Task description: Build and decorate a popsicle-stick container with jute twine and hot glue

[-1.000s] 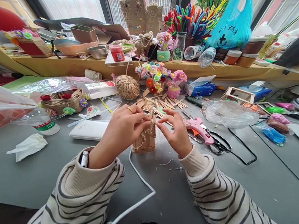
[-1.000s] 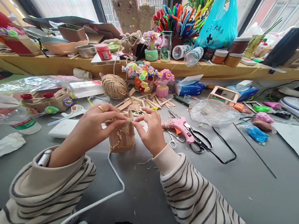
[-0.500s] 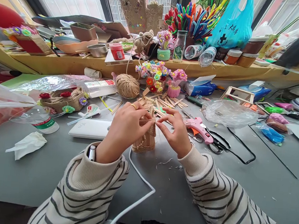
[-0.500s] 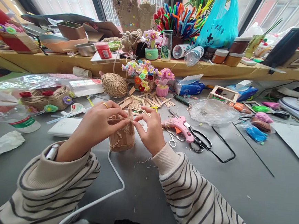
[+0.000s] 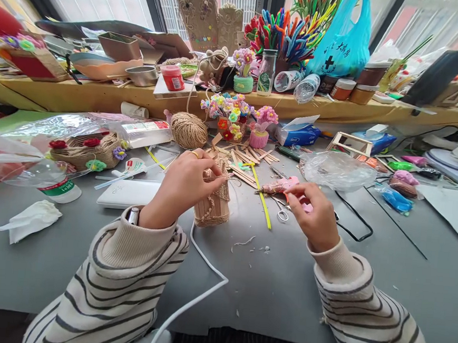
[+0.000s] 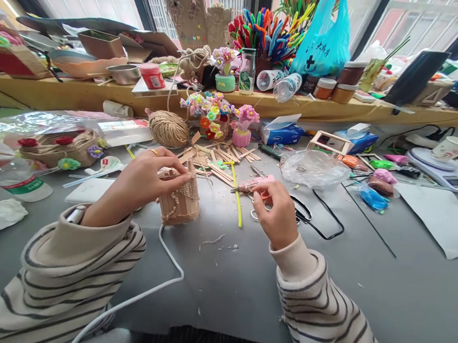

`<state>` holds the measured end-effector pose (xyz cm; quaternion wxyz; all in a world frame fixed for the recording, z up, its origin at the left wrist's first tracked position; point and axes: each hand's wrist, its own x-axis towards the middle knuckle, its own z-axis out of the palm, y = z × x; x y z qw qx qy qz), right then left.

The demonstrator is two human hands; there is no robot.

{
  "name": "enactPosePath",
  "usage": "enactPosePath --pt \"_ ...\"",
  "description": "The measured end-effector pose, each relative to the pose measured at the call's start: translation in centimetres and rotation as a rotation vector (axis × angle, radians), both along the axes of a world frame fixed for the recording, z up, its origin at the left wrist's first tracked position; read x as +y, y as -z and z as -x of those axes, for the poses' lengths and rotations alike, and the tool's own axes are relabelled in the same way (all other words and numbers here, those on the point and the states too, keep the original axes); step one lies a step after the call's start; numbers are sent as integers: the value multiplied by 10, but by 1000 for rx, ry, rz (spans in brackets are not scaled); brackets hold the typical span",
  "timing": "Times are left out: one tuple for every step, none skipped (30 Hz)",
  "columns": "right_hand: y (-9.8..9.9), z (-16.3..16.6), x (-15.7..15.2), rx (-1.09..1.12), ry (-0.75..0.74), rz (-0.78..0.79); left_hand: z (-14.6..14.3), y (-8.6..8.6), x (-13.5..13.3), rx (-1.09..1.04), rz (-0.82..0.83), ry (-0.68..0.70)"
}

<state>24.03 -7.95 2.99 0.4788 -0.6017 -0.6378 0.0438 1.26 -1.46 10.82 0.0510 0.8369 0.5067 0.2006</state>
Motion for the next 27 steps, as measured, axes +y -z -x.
enactPosePath --pt "2 -3 -5 -43 -4 41 0 0 -1 -1 -3 -2" --pt "5 -5 -9 -92 -15 84 0 1 -2 -3 -9 -6" --pt "8 -6 -13 -145 -28 130 0 2 -3 -2 -14 -8" --pt "10 -7 -15 -200 -27 173 0 2 -4 -1 -20 -11" --pt "13 -7 -17 -258 -3 219 0 3 -5 -1 -26 -13" --pt "15 -7 -18 -317 41 272 0 4 -6 -2 -32 -14" --pt "16 -7 -19 -379 96 331 1 4 -7 -3 -36 -14" --pt "17 -6 -18 -443 149 393 2 5 -7 -4 -37 -12" --pt "17 -5 -17 -507 196 462 2 5 -7 -7 -38 -10" --pt "16 -3 -15 -566 229 538 3 5 -7 -12 -39 -9" --pt "14 -2 -13 -614 248 611 4 5 -6 -15 -39 -7" --pt "12 0 -10 -647 256 675 4 5 -6 -16 -40 -7" --pt "10 1 -7 -667 261 726 4 5 -6 -15 -40 -7" --pt "8 2 -5 -677 263 764 4 4 -5 -12 -41 -9" --pt "5 3 -2 -682 260 787 5 4 -5 -8 -42 -10" --pt "3 4 0 -685 253 797 5 4 -6 -6 -42 -10" --pt "1 5 2 -687 248 804 5 4 -6 -5 -42 -9" --pt "-2 6 3 -690 246 814 5 4 -6 -7 -43 -7" --pt "-4 7 3 -693 248 826 5 5 -6 -12 -43 -6" --pt "-6 9 3 -695 251 838 5 6 -6 -17 -42 -5" --pt "-7 10 3 -695 254 852 6 6 -6 -23 -42 -6" --pt "-8 11 3 -695 254 866 6 7 -6 -28 -39 -7" --pt "-9 12 3 -694 249 879 6 7 -6 -33 -38 -8" --pt "-9 12 4 -692 240 892 7 7 -6 -35 -37 -9" --pt "-9 13 5 -690 230 903 7 8 -6 -35 -37 -10" --pt "-8 12 6 -687 222 912 7 8 -6 -33 -38 -11" --pt "-8 12 7 -684 214 918 7 7 -6 -33 -39 -13"
